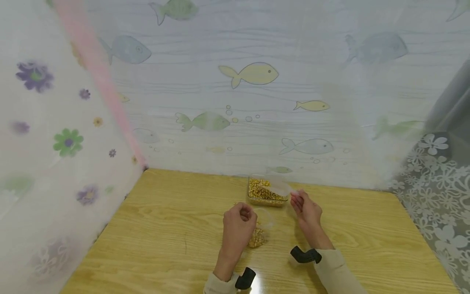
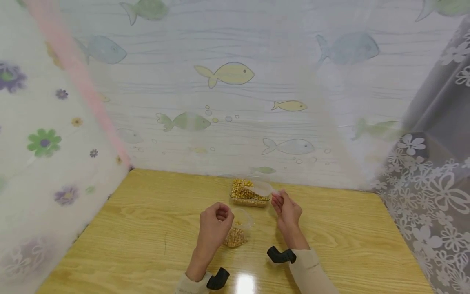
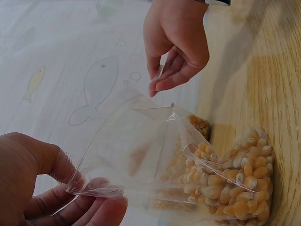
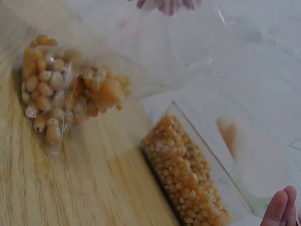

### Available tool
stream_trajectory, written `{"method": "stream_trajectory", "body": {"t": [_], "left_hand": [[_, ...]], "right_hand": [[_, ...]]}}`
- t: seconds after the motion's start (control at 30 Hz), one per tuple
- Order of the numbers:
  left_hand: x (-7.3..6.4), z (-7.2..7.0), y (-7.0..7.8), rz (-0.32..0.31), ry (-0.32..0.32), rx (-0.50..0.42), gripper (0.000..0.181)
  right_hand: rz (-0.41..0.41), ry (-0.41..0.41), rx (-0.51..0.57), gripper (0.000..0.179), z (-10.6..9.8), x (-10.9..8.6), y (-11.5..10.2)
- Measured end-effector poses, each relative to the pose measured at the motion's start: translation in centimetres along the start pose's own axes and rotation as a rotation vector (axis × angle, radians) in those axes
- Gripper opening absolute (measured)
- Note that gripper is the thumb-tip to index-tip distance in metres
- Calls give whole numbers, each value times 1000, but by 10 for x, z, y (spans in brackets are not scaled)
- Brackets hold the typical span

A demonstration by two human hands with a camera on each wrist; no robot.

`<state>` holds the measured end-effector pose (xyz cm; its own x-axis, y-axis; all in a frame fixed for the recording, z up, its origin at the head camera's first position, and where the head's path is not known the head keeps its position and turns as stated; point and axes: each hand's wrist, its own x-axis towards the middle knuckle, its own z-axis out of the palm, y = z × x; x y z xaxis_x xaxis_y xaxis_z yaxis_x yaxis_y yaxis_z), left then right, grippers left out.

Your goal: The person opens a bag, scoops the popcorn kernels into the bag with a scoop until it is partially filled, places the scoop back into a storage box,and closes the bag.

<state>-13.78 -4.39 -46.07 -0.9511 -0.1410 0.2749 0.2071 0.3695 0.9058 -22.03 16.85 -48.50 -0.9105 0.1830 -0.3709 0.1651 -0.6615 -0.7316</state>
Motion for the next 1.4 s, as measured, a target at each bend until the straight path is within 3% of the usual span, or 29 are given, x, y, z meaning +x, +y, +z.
{"method": "stream_trajectory", "body": {"t": [0.2, 0.8, 1.13, 1.4], "left_hand": [[1, 1, 0, -5, -6, -4, 10], [2, 3, 0, 16, 9, 10, 9], [-1, 3, -1, -5, 5, 23, 8], [-1, 4, 0, -7, -1, 17, 9]], "right_hand": [[54, -40, 86, 31, 3, -5, -6], [85, -141, 147, 30, 6, -29, -21], [82, -133, 87, 34, -3, -40, -20], [52, -175, 93, 37, -6, -45, -22]]}}
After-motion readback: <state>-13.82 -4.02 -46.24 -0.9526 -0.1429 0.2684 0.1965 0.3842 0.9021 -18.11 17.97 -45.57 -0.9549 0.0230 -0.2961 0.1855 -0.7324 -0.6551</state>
